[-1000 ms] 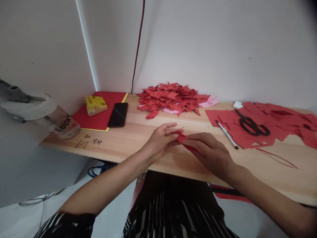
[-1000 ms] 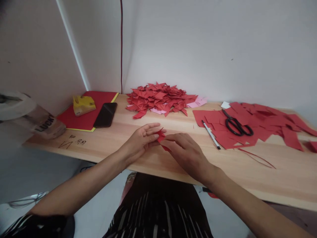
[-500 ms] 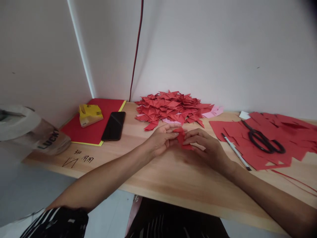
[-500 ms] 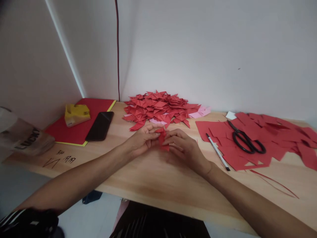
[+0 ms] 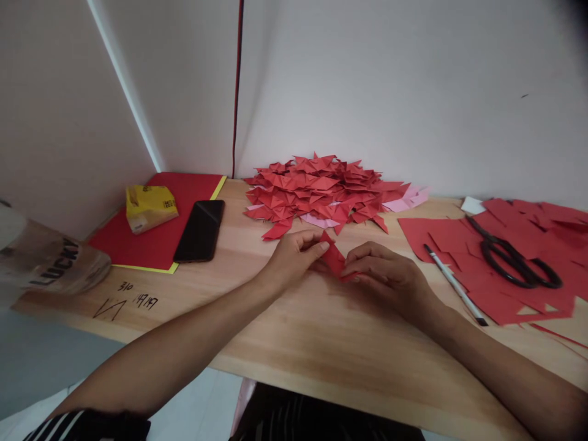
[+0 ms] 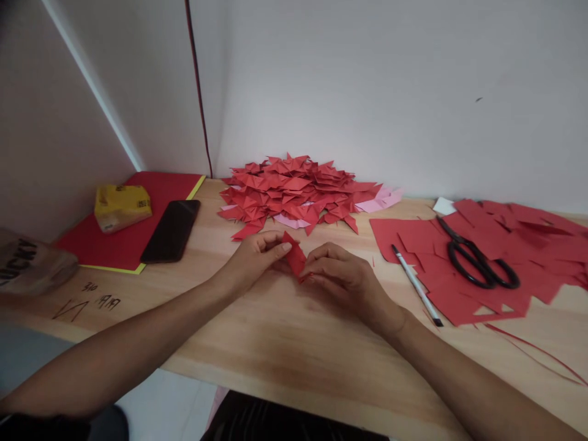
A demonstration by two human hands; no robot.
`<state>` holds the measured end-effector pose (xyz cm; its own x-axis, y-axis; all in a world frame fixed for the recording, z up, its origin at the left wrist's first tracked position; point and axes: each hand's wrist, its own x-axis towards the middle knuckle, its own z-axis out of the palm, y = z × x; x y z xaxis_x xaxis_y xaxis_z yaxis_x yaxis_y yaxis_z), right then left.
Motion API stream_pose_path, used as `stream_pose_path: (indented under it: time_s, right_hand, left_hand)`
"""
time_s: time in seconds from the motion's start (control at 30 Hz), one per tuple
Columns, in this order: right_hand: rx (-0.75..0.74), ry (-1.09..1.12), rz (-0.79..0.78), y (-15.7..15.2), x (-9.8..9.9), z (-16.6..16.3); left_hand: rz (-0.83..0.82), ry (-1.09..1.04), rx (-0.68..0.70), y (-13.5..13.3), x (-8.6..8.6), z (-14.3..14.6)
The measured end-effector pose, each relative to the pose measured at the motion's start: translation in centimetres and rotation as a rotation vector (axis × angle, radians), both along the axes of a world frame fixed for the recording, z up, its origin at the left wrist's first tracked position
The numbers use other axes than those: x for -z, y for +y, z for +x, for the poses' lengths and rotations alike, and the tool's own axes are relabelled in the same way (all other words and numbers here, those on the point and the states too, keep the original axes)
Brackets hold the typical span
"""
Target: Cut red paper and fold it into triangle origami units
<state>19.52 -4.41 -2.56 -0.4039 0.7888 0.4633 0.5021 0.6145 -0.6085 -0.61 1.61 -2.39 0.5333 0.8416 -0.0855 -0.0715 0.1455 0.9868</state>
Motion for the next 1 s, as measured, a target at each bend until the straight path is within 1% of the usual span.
stream_pose_path:
  time_s: [0.1, 0.17, 0.23, 0.27, 0.3, 0.33, 0.37, 0.43, 0.47, 0.53, 0.7, 1.0]
  right_hand:
    - [-0.04, -0.043, -0.057, -0.1, 0.1, 0.3]
    - [-0.067, -0.065, -0.081, 0.0, 0.3, 0.6]
    - [-0.085, -0.09, -0.083, 0.1, 0.5, 0.8]
    - [-0.085, -0.101, -0.078, 0.2, 0.6, 0.9]
    - [-0.079, -0.114, -0.076, 0.2, 0.7, 1.0]
    - [-0.071, -0.126, -0.076, 0.3, 0.8, 1.1]
    - [-0.061, -0.14, -0.079, 0.3, 0.8, 1.2]
    - [-0.038, -0.16, -0.081, 0.3, 0.9, 1.4]
    - [-0.021, -0.17, -0.084, 0.2, 1.0, 1.4]
    - [0.013, -0.18, -0.086, 0.2, 1.0, 1.5]
    - [0.056, -0.197, -0.096, 0.2, 0.9, 1.4]
    - [0.218, -0.232, -0.122, -0.1, 0.5, 0.5]
  left_hand:
    - [0.411, 0.362, -0.033, 0.1, -0.5, -0.6]
    - [0.653, 0.51, -0.113, -0.2, -0.9, -0.9]
    - [0.889, 0.573, -0.177, -0.8, -1.1, -1.1]
    - [0.997, 0.581, -0.171, -1.1, -1.1, -1.1]
    - [1.087, 0.585, -0.13, -1.5, -1.0, -1.1]
    - [1.158, 0.59, -0.058, -1.9, -0.9, -1.1]
    - [1.194, 0.626, 0.036, -2.3, -0.8, -1.1]
    - [1.24, 0.697, 0.157, -3.0, -0.6, -1.0]
    - [1.254, 0.73, 0.203, -3.2, -0.5, -1.0]
    - [1.285, 0.776, 0.254, -3.7, -0.6, -0.9]
    - [1.357, 0.839, 0.291, -4.2, -0.7, -0.8]
    - [1.437, 0.797, 0.249, -4.8, 0.3, -0.3]
